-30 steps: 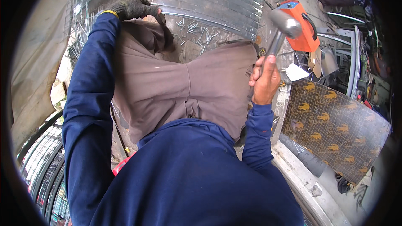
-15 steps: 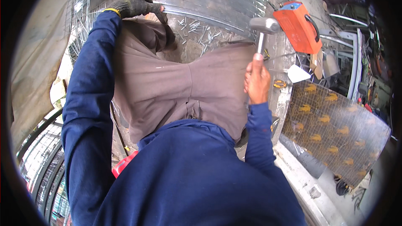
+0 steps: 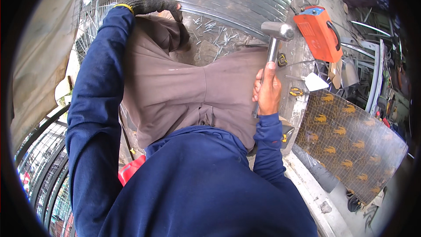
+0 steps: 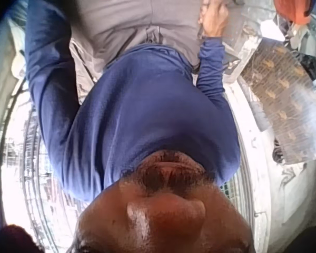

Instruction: Hammering a metal rod to straighten it or align it with a metal grid structure.

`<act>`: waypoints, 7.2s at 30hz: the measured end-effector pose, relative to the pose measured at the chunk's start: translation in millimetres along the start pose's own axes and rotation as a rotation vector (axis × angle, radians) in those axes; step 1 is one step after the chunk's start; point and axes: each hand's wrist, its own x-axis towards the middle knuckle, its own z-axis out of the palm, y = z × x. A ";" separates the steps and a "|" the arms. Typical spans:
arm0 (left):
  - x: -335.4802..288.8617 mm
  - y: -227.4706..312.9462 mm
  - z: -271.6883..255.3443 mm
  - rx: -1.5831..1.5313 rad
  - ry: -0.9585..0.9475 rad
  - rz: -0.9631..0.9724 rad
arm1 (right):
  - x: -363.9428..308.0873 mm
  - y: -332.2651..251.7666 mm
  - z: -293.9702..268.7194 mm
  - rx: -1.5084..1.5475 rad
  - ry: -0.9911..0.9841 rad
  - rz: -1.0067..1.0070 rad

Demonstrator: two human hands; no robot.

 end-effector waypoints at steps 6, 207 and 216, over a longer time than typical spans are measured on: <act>-6.0 6.6 -0.6 0.033 0.012 -0.028 | 6.4 4.0 3.0 -0.048 -0.038 0.108; -29.5 124.8 103.2 0.004 0.310 0.111 | 26.7 32.4 -39.1 -0.172 0.062 0.037; -38.2 51.3 80.6 -0.021 0.317 0.174 | 30.1 39.2 -38.8 -0.154 0.052 0.034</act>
